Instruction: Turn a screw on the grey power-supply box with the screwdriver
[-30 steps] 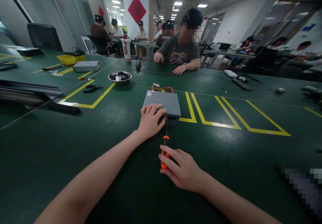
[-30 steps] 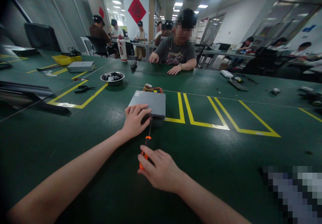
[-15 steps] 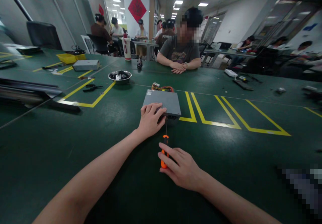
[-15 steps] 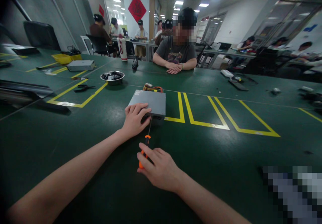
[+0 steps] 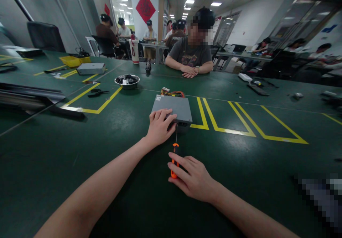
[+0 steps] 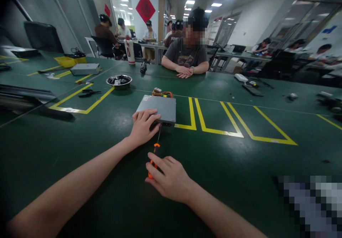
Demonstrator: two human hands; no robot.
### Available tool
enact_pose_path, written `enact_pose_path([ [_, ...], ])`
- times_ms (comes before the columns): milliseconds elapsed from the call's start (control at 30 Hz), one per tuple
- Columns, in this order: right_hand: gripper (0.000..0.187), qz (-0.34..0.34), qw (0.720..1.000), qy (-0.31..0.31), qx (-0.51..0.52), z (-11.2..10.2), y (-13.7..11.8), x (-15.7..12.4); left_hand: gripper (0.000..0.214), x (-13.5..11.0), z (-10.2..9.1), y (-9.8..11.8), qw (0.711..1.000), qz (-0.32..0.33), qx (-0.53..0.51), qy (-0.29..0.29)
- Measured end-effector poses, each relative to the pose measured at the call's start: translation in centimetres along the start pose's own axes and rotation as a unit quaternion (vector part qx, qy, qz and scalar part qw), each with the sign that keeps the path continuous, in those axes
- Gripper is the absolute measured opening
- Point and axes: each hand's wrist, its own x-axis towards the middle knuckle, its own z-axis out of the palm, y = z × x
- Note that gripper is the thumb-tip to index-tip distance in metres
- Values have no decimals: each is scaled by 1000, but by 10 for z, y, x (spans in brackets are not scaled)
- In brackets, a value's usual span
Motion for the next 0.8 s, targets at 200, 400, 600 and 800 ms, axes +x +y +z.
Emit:
enact_pose_path([
  [200,30,9,1000,22,15,4,2,-2,24,0,-1,0,1000,2,2,-3],
  [400,38,1,1000,-9,6,-4,1,0,24,0,0,0,1000,-1,0,-2],
  [600,29,-10,997,78,25,2,3,-2,24,-1,0,-1,1000,2,1,-3],
  [800,38,-6,1000,24,17,-4,4,-3,24,0,1,-1,1000,-1,0,0],
])
